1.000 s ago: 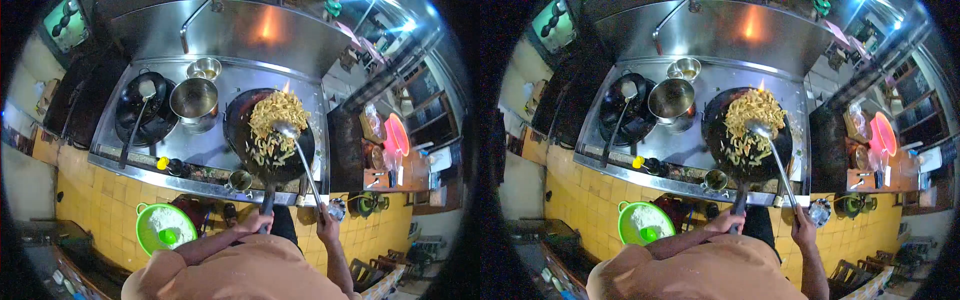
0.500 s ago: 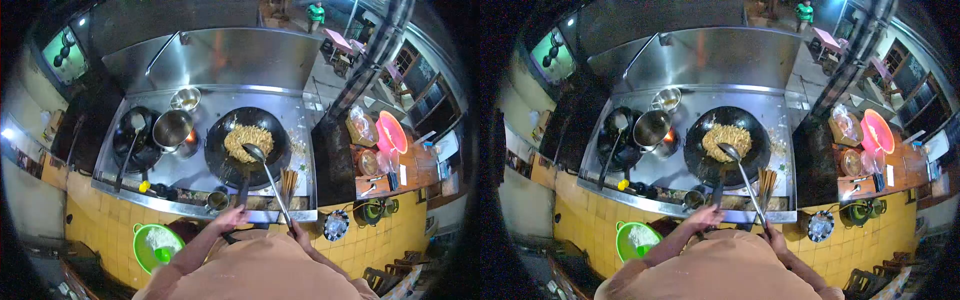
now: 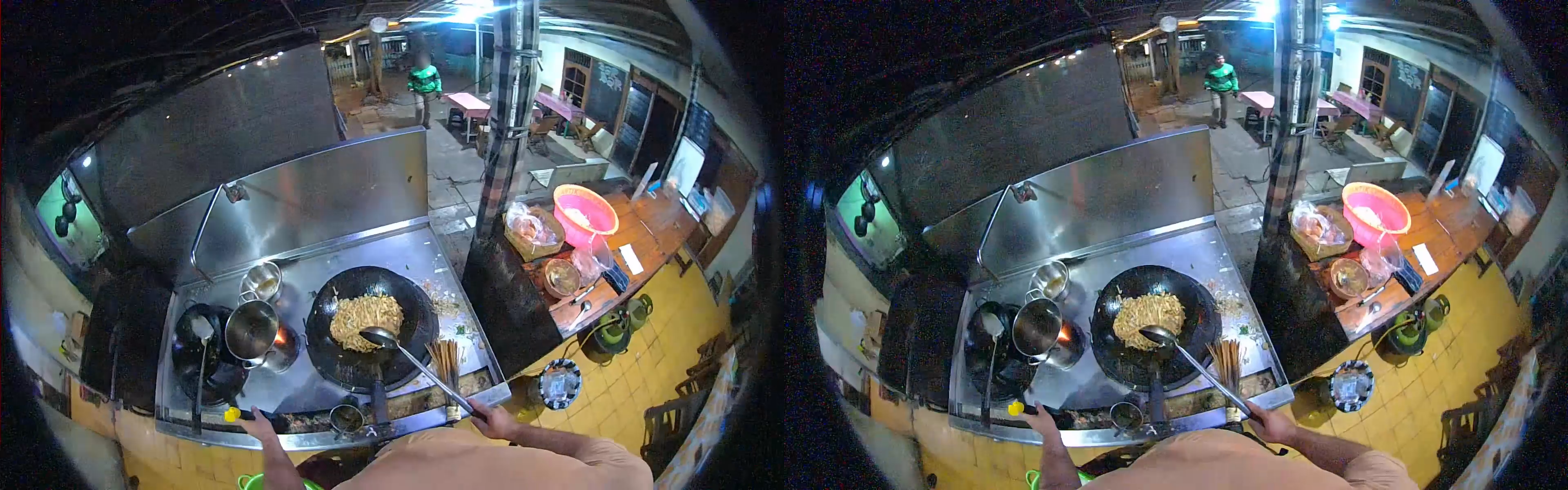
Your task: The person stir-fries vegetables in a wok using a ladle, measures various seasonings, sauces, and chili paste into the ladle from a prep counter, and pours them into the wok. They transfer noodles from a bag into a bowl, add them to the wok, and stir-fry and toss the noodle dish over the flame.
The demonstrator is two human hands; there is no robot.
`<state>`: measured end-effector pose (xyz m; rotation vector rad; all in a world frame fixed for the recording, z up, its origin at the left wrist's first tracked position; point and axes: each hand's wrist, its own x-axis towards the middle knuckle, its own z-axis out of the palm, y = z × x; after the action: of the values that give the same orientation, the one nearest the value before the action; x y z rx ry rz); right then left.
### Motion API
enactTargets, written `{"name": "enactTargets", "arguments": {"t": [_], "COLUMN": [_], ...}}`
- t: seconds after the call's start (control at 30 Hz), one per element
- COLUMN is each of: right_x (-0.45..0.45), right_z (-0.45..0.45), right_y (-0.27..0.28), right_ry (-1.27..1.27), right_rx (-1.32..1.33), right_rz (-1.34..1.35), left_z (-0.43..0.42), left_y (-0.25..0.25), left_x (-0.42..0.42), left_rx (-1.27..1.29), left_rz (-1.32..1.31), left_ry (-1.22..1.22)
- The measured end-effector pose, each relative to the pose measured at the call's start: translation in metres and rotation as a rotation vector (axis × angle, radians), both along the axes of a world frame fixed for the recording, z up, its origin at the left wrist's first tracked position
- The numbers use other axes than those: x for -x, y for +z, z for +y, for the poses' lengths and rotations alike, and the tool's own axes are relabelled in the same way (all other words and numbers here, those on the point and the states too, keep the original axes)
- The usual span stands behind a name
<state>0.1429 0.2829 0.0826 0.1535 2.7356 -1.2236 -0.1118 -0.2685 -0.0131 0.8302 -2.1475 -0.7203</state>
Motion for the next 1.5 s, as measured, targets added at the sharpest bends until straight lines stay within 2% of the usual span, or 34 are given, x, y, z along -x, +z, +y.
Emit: {"name": "enactTargets", "arguments": {"t": [0.03,0.07,0.13,0.17,0.2,0.23,0.27,0.3,0.33,0.4,0.47,0.53,0.57,0.6,0.63,0.67,0.7,0.73,0.77,0.8,0.83,0.87,0.9,0.93,0.97,1.03,1.17,1.33,1.4,1.43,1.5], "right_x": [-0.002,-0.004,-0.009,-0.010,-0.011,-0.009,-0.004,-0.004,-0.013,-0.016,-0.009,-0.011,-0.010,-0.009,-0.005,-0.005,0.001,-0.003,0.002,-0.001,-0.003,-0.006,-0.008,-0.009,-0.014,-0.019,-0.022,-0.008,-0.003,0.000,0.004], "right_z": [-0.006,-0.011,-0.021,-0.025,-0.029,-0.031,-0.035,-0.041,-0.043,-0.044,-0.039,-0.040,-0.038,-0.039,-0.035,-0.032,-0.031,-0.030,-0.031,-0.024,-0.021,-0.021,-0.019,-0.015,-0.017,-0.016,-0.020,-0.020,-0.018,-0.019,-0.021], "right_y": [0.004,0.005,0.002,0.002,0.003,0.010,0.010,0.006,0.005,0.016,0.022,0.014,0.003,-0.004,0.005,-0.015,0.019,-0.016,-0.024,-0.024,-0.017,-0.012,-0.009,-0.003,0.004,0.005,-0.008,-0.014,-0.018,-0.011,0.009], "right_ry": [-0.030,-0.060,-0.124,-0.129,-0.139,-0.149,-0.199,-0.215,-0.263,-0.298,-0.365,-0.350,-0.380,-0.387,-0.402,-0.443,-0.511,-0.463,-0.537,-0.479,-0.496,-0.493,-0.484,-0.476,-0.478,-0.479,-0.505,-0.492,-0.351,-0.343,-0.363], "right_rx": [0.028,0.056,0.129,0.151,0.176,0.161,0.175,0.155,0.124,0.128,0.188,0.245,0.232,0.226,0.246,0.311,0.318,0.406,0.465,0.385,0.368,0.376,0.359,0.341,0.351,0.324,0.347,0.465,0.269,0.268,0.332], "right_rz": [-0.012,-0.026,-0.040,-0.019,0.006,-0.104,-0.107,-0.071,-0.041,-0.067,-0.024,0.013,0.101,0.183,0.202,0.170,-0.098,0.291,0.289,0.297,0.195,0.193,0.214,0.237,0.147,0.152,0.083,0.033,0.268,0.267,-0.116], "left_z": [0.005,0.012,0.000,-0.003,-0.005,0.014,0.032,0.033,0.040,-0.033,0.053,0.094,0.108,0.161,0.196,0.219,0.242,0.245,0.243,0.266,0.283,0.285,0.288,0.293,0.291,0.289,0.305,0.306,0.299,0.303,0.308], "left_y": [0.012,0.019,-0.004,-0.005,-0.012,0.013,0.051,0.069,0.067,0.005,0.100,0.175,0.186,0.246,0.270,0.272,0.283,0.266,0.225,0.230,0.222,0.190,0.178,0.175,0.181,0.202,0.195,0.207,0.212,0.209,0.202], "left_x": [-0.004,-0.006,-0.004,-0.006,-0.008,-0.016,-0.028,-0.028,-0.020,0.041,0.051,0.062,0.078,0.062,0.073,0.087,0.085,0.100,0.126,0.129,0.138,0.155,0.162,0.167,0.164,0.161,0.163,0.155,0.161,0.164,0.164], "left_rx": [-0.114,-0.171,-0.062,-0.074,0.066,0.040,0.020,0.031,0.032,0.243,0.637,0.367,0.519,0.428,0.405,0.612,0.672,0.774,0.867,1.008,1.065,1.092,1.093,1.095,1.097,1.218,1.268,1.144,1.201,1.248,1.231], "left_rz": [-0.073,-0.017,0.008,-0.077,-0.044,-0.135,-0.230,-0.204,-0.184,-0.085,-0.004,-0.334,-0.322,-0.501,-0.663,-0.802,-0.920,-1.002,-0.956,-1.104,-1.323,-1.406,-1.419,-1.427,-1.417,-1.456,-1.379,-1.355,-1.373,-1.447,-1.430], "left_ry": [-0.038,-0.087,-0.102,-0.138,-0.203,-0.267,-0.344,-0.403,-0.495,-0.645,-0.512,-0.949,-1.041,-1.116,-1.246,-1.203,-1.203,-1.214,-1.200,-1.188,-1.163,-1.090,-1.029,-0.968,-0.967,-1.006,-0.973,-0.946,-0.913,-0.880,-0.887]}}
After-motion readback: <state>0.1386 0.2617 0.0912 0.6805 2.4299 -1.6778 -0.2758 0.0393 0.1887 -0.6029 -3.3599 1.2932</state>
